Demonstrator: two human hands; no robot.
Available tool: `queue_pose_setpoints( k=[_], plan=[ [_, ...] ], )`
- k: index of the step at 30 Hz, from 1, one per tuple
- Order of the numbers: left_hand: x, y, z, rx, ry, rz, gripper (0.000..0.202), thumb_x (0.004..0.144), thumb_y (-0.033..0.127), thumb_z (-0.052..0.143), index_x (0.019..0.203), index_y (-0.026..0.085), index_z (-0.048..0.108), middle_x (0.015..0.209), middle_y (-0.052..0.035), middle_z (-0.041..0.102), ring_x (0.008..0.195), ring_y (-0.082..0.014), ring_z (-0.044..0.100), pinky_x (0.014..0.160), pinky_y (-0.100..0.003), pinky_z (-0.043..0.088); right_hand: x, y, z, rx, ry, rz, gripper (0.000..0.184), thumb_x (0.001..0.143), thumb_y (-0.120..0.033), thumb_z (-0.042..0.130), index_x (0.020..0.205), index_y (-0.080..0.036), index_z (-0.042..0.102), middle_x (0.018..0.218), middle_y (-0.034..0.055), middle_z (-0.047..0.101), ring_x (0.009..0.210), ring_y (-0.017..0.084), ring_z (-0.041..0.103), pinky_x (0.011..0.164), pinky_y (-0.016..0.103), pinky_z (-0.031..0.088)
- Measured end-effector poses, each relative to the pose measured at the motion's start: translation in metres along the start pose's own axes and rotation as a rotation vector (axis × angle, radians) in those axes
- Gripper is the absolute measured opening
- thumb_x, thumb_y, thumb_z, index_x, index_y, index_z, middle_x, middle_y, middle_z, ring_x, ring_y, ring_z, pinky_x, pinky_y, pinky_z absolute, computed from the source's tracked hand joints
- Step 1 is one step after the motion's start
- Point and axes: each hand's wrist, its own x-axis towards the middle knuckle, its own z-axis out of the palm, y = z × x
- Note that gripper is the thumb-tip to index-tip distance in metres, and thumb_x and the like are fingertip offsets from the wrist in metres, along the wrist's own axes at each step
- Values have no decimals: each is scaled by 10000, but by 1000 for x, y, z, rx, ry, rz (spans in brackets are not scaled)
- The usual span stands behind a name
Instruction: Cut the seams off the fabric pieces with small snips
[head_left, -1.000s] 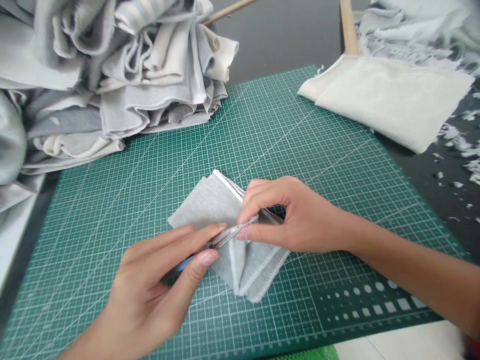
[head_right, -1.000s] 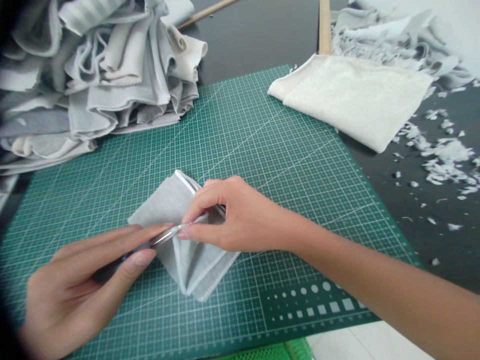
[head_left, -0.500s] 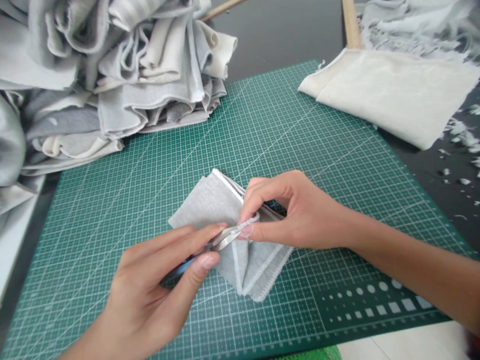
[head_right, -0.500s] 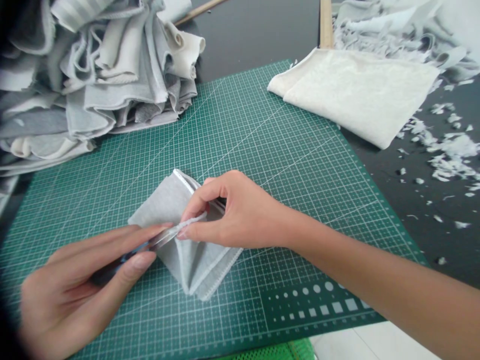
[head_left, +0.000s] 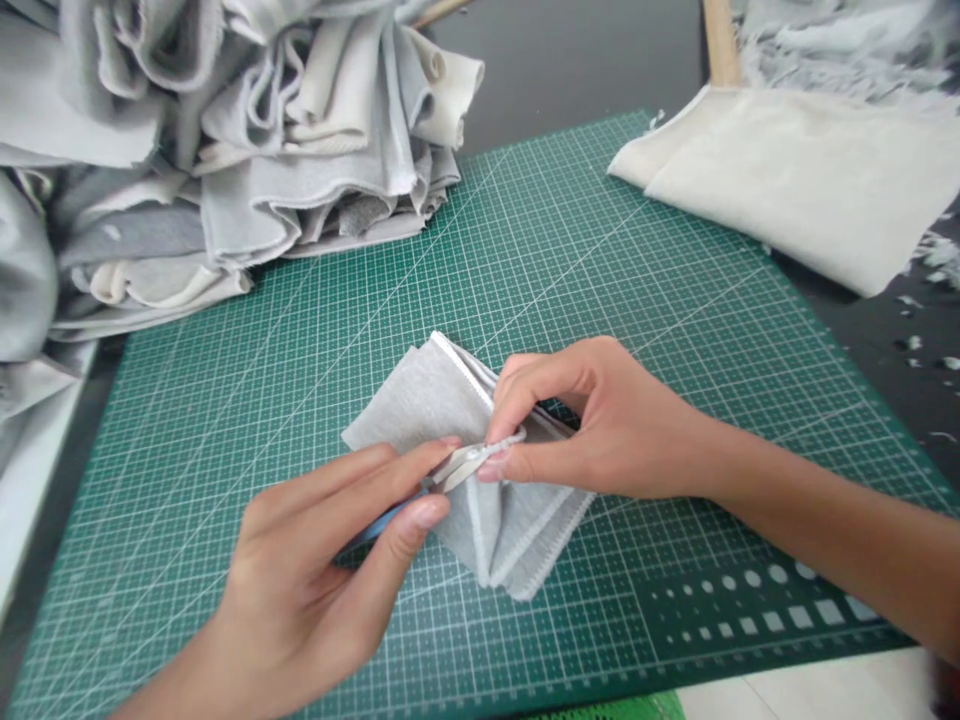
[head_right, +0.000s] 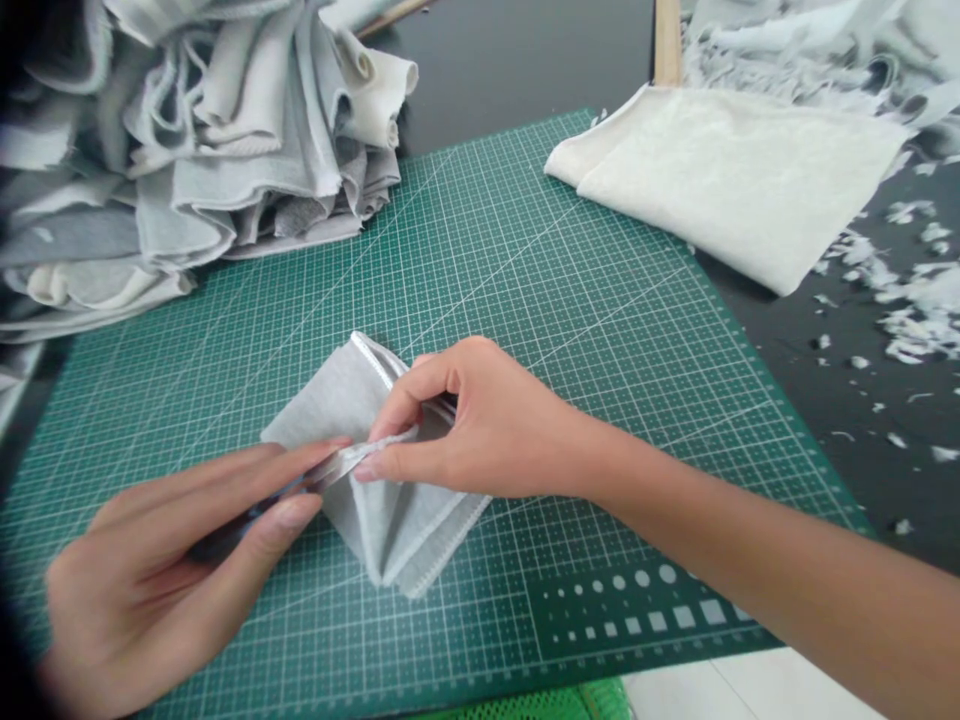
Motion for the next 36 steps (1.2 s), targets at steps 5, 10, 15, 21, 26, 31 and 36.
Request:
queue_pose_setpoints(
  k=[5,10,15,21,26,31,36],
  plan=[
    [2,0,0,-9,-11,4,326,860,137,648,1176,217,643,961,-13,721,822,-131,676,558,-215,530,0,0,0,-5,2,4,117,743,-254,776,758,-145,736,730,23,700,680,125,610,618,263,483],
    [2,0,0,11,-18,2,313,869,135,637,1173,210,642,946,-12,723,816,-126,676,531,-199,510,0,-1,1,-18,21,44,121,736,-256,777,740,-142,736,715,20,692,638,114,597,570,250,457],
    [1,-1,1,-12,-20,10,295,868,139,639,1158,191,652,968,-23,730,823,-131,682,567,-207,527,0,-2,1,-27,23,36,110,728,-238,782,732,-138,739,703,16,691,628,107,591,563,244,450],
    [0,1,0,-24,-25,-16,314,869,147,640,1174,219,644,980,-11,727,856,-133,682,587,-206,534,1,-1,1,-20,18,36,107,725,-225,783,738,-128,739,702,22,690,632,113,594,567,248,457],
    [-1,0,2,-5,-15,-3,308,861,164,656,1166,206,653,956,-8,725,829,-123,682,601,-198,534,1,-1,1,-1,16,40,100,719,-203,785,733,-115,739,699,23,687,628,106,588,564,238,456],
    [1,-1,6,32,55,35,306,836,148,687,1140,178,663,933,6,716,777,-90,673,640,-179,535,2,-3,0,34,11,53,106,709,-197,793,728,-109,738,695,22,687,629,102,577,561,231,449],
    [2,-2,8,62,80,71,290,833,137,688,1122,161,671,931,9,713,774,-75,661,669,-165,533,2,-3,1,23,24,65,103,701,-192,797,711,-108,739,680,22,686,619,101,575,552,227,444]
  ],
)
